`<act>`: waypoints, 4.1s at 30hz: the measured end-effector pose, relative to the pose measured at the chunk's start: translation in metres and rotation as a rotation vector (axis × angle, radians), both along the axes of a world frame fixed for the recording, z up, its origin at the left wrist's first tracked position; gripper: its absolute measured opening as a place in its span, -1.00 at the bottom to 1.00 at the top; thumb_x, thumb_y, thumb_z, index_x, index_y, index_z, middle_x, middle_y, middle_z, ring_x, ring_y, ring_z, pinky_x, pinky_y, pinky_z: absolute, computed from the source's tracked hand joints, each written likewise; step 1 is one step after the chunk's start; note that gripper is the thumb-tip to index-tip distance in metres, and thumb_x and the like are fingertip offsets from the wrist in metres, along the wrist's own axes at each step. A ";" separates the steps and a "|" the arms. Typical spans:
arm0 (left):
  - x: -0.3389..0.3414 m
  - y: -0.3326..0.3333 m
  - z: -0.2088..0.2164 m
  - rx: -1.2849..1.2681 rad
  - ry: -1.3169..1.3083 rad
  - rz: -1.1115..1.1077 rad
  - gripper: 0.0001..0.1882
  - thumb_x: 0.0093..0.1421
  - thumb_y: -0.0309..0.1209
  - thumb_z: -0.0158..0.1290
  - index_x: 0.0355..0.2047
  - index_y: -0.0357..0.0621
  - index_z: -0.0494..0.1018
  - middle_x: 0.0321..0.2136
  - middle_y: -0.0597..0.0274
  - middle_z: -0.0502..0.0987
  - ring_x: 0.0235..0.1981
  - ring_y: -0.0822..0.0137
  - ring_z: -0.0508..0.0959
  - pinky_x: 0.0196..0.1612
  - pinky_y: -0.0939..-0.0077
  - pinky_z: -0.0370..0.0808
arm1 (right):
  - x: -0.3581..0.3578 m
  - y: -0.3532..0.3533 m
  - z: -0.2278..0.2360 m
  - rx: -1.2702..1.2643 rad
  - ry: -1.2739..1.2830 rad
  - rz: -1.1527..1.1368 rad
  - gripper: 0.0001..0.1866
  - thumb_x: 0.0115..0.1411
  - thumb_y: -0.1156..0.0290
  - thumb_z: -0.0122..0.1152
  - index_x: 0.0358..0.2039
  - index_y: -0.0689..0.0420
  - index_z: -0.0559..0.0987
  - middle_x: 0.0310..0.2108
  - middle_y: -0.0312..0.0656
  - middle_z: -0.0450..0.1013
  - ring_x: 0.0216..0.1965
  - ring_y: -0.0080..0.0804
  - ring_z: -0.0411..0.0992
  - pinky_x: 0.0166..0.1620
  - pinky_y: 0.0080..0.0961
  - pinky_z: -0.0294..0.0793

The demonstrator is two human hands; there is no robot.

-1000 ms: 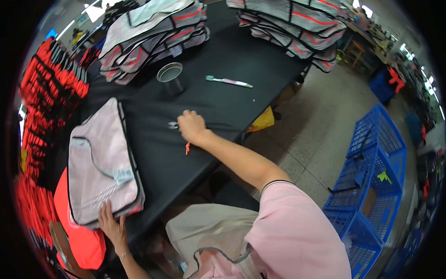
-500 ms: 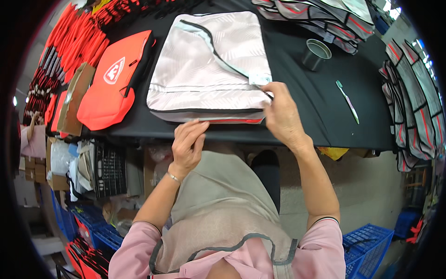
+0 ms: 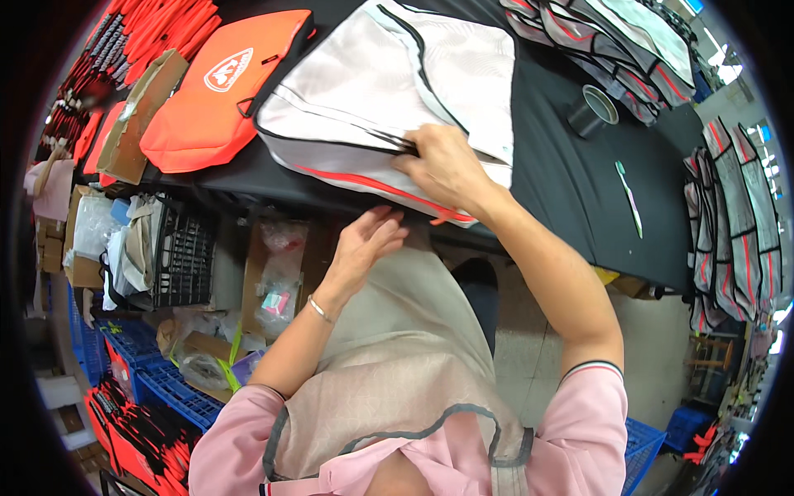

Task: Checking the straps, clips, and interior lining zippers of manufactured backpacks and bags, using a toothbrush to clean or check mesh/zipper tracks.

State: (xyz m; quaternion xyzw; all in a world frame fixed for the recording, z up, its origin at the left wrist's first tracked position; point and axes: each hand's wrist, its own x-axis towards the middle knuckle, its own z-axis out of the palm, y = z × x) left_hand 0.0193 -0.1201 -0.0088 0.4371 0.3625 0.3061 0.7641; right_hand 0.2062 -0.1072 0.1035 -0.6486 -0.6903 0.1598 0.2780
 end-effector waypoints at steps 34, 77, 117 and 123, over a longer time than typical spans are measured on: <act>0.019 0.034 0.052 -0.133 -0.602 0.034 -0.50 0.11 -0.31 0.31 0.04 -0.16 0.43 -0.08 0.31 0.55 -0.05 0.42 0.52 -0.05 0.47 0.49 | -0.042 -0.021 0.080 0.275 -0.234 0.047 -0.89 -0.05 0.61 0.22 -0.55 0.30 0.44 -0.64 0.11 0.38 -0.56 0.10 0.43 -0.46 -0.27 0.36; -0.089 0.107 0.003 0.926 0.416 0.381 -0.44 0.07 -0.67 0.03 0.14 -0.10 0.43 -0.18 -0.02 0.61 -0.20 0.18 0.62 -0.07 0.41 0.51 | 0.021 -0.002 0.111 0.409 -0.359 0.180 -0.83 -0.09 0.68 0.17 -0.42 0.22 0.50 -0.46 -0.04 0.44 -0.37 -0.02 0.47 -0.32 -0.30 0.44; -0.050 0.031 0.022 -0.240 -0.490 0.042 -0.53 0.13 -0.47 0.22 0.04 -0.33 0.38 -0.10 0.12 0.53 -0.08 0.30 0.54 0.05 0.34 0.49 | -0.047 -0.049 0.001 0.268 -0.116 0.065 -0.76 0.07 0.42 0.36 -0.29 0.24 0.53 -0.39 -0.11 0.42 -0.33 -0.16 0.41 -0.26 -0.33 0.41; -0.050 0.031 0.020 -0.247 -0.519 0.027 -0.51 0.13 -0.47 0.22 0.06 -0.32 0.36 -0.10 0.14 0.52 -0.09 0.31 0.54 0.04 0.36 0.50 | -0.047 -0.044 -0.001 0.278 -0.173 0.089 -0.80 0.05 0.40 0.34 -0.36 0.17 0.50 -0.41 -0.17 0.40 -0.31 -0.18 0.37 -0.23 -0.30 0.37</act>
